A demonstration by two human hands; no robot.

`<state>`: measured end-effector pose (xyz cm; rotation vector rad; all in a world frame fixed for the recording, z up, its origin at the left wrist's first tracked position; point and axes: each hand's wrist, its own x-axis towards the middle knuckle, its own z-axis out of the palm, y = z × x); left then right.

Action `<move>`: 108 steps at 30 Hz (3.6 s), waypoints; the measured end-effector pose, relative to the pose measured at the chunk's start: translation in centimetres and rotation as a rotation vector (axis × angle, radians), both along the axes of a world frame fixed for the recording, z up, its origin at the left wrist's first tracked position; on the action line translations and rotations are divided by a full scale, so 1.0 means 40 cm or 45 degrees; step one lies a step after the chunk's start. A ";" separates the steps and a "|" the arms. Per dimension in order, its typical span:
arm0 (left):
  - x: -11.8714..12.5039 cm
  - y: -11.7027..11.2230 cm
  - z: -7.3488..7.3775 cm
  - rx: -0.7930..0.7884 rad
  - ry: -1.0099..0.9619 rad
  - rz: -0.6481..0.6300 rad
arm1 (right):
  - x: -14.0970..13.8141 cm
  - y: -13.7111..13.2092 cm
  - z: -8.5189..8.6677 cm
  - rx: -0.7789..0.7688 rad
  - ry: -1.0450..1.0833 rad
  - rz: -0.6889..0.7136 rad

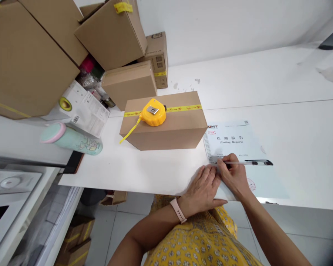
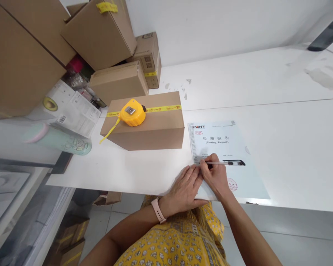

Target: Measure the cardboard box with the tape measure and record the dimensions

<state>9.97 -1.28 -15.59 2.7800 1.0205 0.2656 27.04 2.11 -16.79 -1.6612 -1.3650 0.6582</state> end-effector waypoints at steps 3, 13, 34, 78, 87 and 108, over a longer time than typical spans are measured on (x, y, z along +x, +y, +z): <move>0.001 0.001 0.000 0.014 0.010 0.001 | -0.001 0.001 0.001 0.014 0.005 -0.010; 0.002 -0.001 -0.002 -0.002 -0.003 0.005 | -0.003 0.002 0.007 0.000 0.015 -0.012; 0.004 0.000 0.002 0.033 0.011 0.007 | 0.001 0.006 -0.013 0.111 -0.076 -0.140; -0.241 0.083 0.331 -1.191 -1.452 0.469 | -0.165 -0.039 0.291 -0.274 1.073 0.604; -0.431 0.106 0.392 -0.819 -1.490 0.604 | -0.030 0.092 0.341 -0.041 1.268 0.267; -0.543 0.190 0.336 -0.439 -1.855 0.772 | -0.222 0.327 0.395 0.268 0.413 0.229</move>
